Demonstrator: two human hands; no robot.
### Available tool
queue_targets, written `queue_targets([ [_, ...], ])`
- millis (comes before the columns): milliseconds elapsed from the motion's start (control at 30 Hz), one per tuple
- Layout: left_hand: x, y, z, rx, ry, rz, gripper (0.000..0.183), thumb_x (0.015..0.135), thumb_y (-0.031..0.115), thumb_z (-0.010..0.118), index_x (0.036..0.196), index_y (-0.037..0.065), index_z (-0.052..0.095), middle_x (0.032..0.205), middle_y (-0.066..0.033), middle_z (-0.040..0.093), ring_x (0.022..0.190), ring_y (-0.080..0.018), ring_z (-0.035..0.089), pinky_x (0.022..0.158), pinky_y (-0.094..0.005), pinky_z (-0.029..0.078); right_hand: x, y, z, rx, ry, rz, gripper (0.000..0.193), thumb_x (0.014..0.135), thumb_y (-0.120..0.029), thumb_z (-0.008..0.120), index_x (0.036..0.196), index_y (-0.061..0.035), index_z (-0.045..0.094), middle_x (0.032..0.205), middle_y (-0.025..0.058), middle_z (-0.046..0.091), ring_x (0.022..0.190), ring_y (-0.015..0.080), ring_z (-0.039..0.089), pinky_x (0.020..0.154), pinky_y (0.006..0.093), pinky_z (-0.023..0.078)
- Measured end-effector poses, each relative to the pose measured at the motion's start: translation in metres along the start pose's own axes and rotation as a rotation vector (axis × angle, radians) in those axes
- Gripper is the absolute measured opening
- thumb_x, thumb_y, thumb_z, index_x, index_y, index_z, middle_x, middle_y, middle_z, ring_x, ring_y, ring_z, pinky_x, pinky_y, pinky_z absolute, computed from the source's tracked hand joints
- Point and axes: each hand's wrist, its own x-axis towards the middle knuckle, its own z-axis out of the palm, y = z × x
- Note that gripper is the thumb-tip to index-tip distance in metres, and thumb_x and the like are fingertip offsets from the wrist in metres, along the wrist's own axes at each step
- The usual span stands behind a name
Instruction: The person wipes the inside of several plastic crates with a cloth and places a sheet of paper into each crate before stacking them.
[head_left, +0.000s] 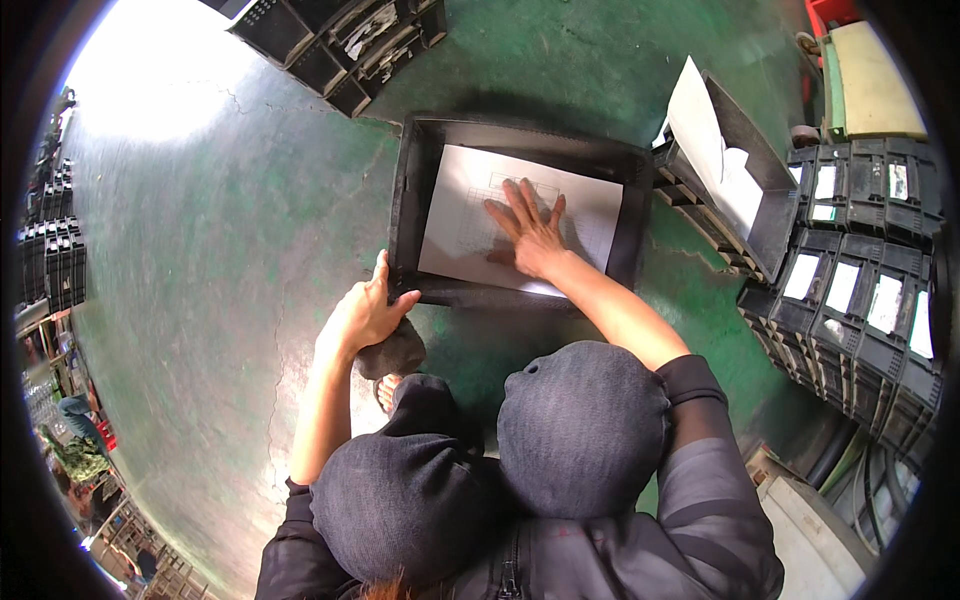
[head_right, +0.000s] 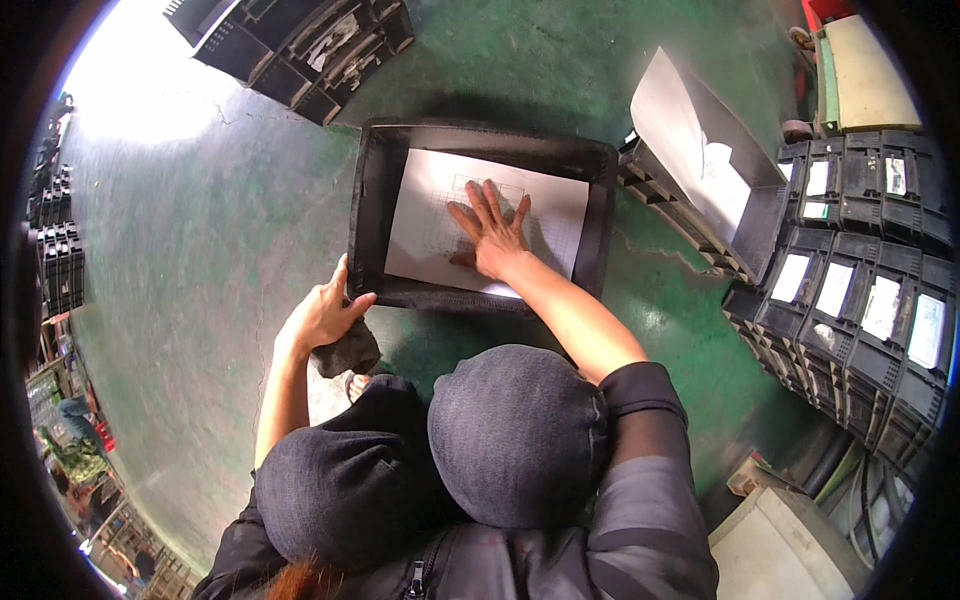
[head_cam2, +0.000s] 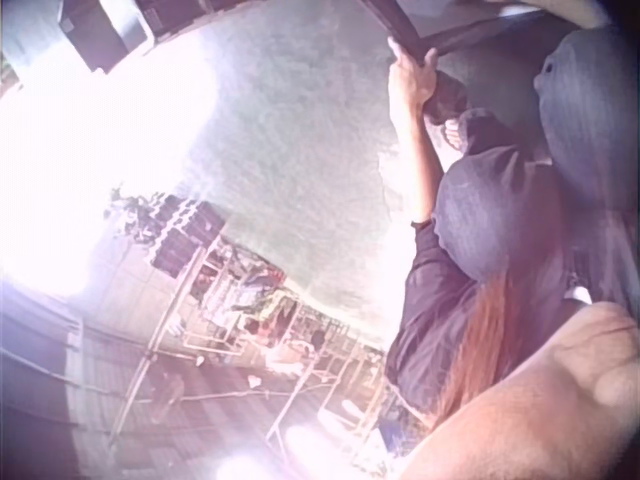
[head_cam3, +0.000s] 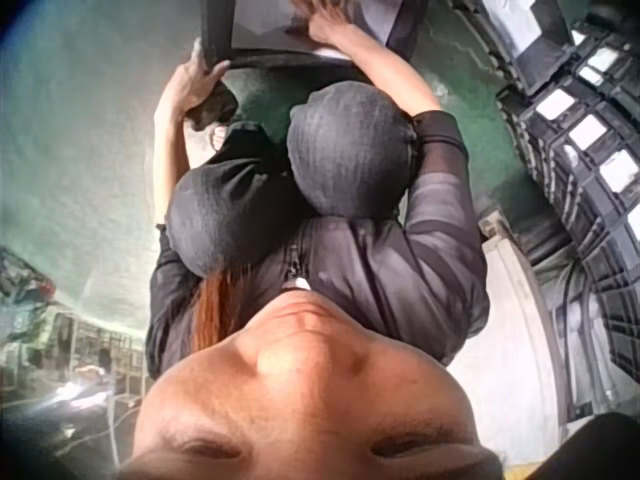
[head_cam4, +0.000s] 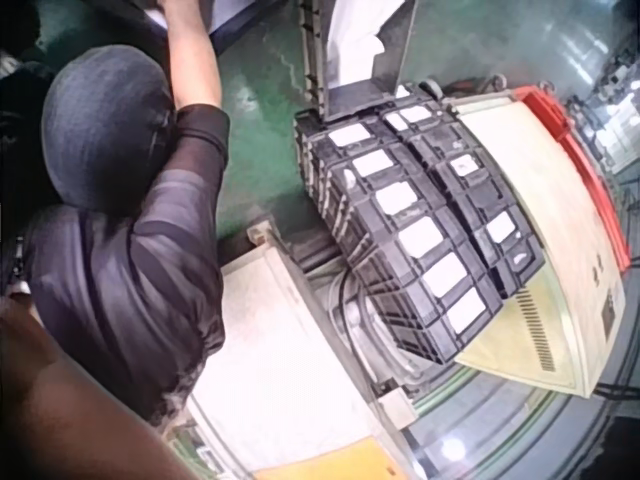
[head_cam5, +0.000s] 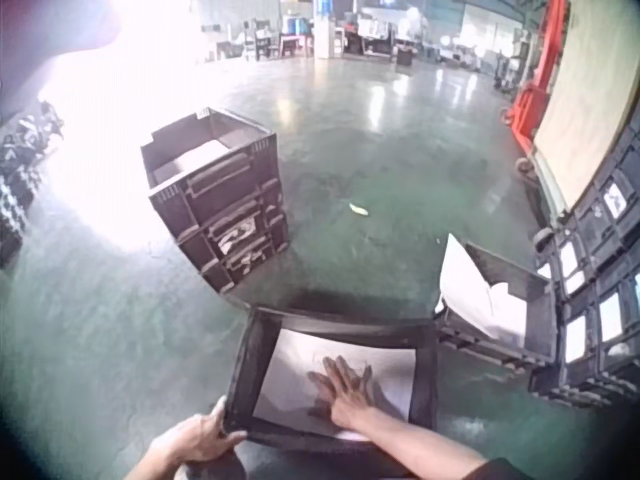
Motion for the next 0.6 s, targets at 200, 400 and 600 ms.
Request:
queue_targets([
  [200,0.000,0.003,0.009,0.119,0.058,-0.064,0.082,0.085,0.044,0.055,0.138,-0.009,0.020,0.086,-0.0278,0.062,0.084,-0.0380,0.063,0.076,-0.0416,0.050,0.012,0.016,0.008,0.061,0.161,-0.189,0.082,0.075,-0.060,0.057,0.143,-0.0308,0.021,0.152,0.0025,-0.007,0.139,0.0248,-0.013,0.096,0.0753,-0.002],
  [400,0.000,0.011,0.012,0.139,0.085,-0.090,0.083,0.085,0.043,0.056,0.138,-0.008,0.019,0.087,-0.0278,0.062,0.084,-0.0382,0.063,0.076,-0.0417,0.050,0.010,0.025,0.006,0.123,0.149,-0.218,0.080,0.075,-0.061,0.056,0.142,-0.0303,0.026,0.153,0.0020,-0.003,0.140,0.0230,-0.011,0.097,0.0738,-0.002],
  [600,-0.013,-0.008,0.006,0.056,0.130,-0.077,0.079,0.084,0.043,0.057,0.138,-0.003,0.024,0.088,-0.0263,0.062,0.084,-0.0393,0.062,0.075,-0.0419,0.049,-0.018,0.033,-0.059,0.143,0.540,-0.117,0.052,0.078,-0.027,0.063,0.127,-0.0162,0.050,0.140,0.0093,0.036,0.136,0.0309,0.022,0.107,0.0523,0.021],
])
